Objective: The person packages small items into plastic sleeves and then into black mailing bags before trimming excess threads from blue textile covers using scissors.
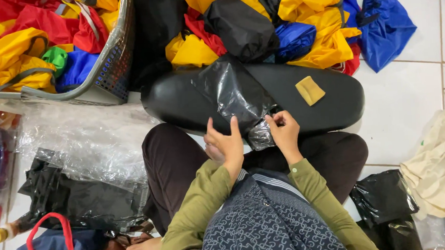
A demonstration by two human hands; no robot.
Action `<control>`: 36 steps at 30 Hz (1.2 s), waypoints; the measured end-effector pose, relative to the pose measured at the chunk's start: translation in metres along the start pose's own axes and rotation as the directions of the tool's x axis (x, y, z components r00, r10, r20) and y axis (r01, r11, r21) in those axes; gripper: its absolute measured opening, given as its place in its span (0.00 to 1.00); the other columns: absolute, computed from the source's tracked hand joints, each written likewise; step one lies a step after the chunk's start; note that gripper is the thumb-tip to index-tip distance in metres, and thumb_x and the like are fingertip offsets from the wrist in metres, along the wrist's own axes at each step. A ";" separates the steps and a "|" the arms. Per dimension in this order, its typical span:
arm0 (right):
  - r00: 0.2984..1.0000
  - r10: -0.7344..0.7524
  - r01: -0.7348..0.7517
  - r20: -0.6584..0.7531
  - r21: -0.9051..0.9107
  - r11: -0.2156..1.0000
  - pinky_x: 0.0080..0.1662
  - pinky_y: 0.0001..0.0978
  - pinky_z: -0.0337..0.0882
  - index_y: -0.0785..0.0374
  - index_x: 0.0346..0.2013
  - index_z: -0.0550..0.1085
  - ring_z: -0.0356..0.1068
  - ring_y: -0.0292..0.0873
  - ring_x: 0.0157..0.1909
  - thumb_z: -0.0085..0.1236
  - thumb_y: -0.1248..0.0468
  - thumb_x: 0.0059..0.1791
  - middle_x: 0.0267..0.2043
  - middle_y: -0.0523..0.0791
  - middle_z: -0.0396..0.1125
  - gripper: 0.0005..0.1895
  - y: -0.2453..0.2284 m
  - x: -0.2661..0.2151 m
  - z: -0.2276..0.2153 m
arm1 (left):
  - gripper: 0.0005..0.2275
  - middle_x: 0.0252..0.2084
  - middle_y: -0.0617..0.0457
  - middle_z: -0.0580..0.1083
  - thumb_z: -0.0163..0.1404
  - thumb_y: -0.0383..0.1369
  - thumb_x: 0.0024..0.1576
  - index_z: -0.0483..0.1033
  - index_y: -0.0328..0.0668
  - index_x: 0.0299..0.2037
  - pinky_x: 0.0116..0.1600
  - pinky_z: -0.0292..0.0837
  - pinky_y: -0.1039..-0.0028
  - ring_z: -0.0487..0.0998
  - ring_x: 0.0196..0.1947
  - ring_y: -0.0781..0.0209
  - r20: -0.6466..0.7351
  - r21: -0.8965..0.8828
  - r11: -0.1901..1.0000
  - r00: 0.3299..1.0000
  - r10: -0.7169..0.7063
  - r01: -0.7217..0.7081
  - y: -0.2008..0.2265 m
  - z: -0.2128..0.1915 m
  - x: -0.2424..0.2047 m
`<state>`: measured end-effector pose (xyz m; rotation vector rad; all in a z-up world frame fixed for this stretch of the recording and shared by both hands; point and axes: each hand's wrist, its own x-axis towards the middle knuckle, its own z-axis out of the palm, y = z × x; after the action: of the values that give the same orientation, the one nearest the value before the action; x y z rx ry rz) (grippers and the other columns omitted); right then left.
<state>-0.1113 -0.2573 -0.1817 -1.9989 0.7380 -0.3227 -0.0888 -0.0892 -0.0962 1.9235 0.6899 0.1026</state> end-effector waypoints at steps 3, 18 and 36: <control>0.983 -0.167 0.170 -0.073 0.048 0.984 0.43 0.40 0.76 0.63 0.37 0.77 0.78 0.54 0.44 0.63 0.64 0.53 0.42 0.54 0.77 0.05 -0.054 -0.017 -0.023 | 0.40 0.66 0.29 0.58 0.64 0.49 0.54 0.54 0.38 0.68 0.70 0.59 0.48 0.62 0.69 0.37 0.292 -0.214 0.814 0.831 -0.474 0.539 -0.019 -0.005 0.023; 0.576 -0.790 0.800 0.209 -0.341 0.493 0.45 0.33 0.77 0.56 0.51 0.79 0.70 0.52 0.52 0.58 0.68 0.52 0.56 0.52 0.68 0.14 -0.014 -0.023 -0.012 | 0.11 0.33 0.48 0.74 0.59 0.42 0.59 0.80 0.43 0.39 0.29 0.79 0.70 0.77 0.30 0.58 0.421 -0.233 0.820 0.814 -0.400 0.523 -0.153 0.092 0.025; 0.391 -0.870 0.894 0.300 -0.347 0.282 0.55 0.43 0.74 0.60 0.47 0.77 0.71 0.55 0.55 0.52 0.67 0.56 0.54 0.55 0.68 0.08 -0.005 -0.004 0.015 | 0.27 0.48 0.37 0.77 0.63 0.39 0.58 0.70 0.28 0.62 0.45 0.81 0.68 0.79 0.45 0.60 0.415 -0.256 0.865 0.857 -0.306 0.432 -0.147 0.074 0.018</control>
<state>-0.1049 -0.2425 -0.1847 -2.7274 -0.5555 -0.8015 -0.1079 -0.0978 -0.2605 1.3906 0.7286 -0.3528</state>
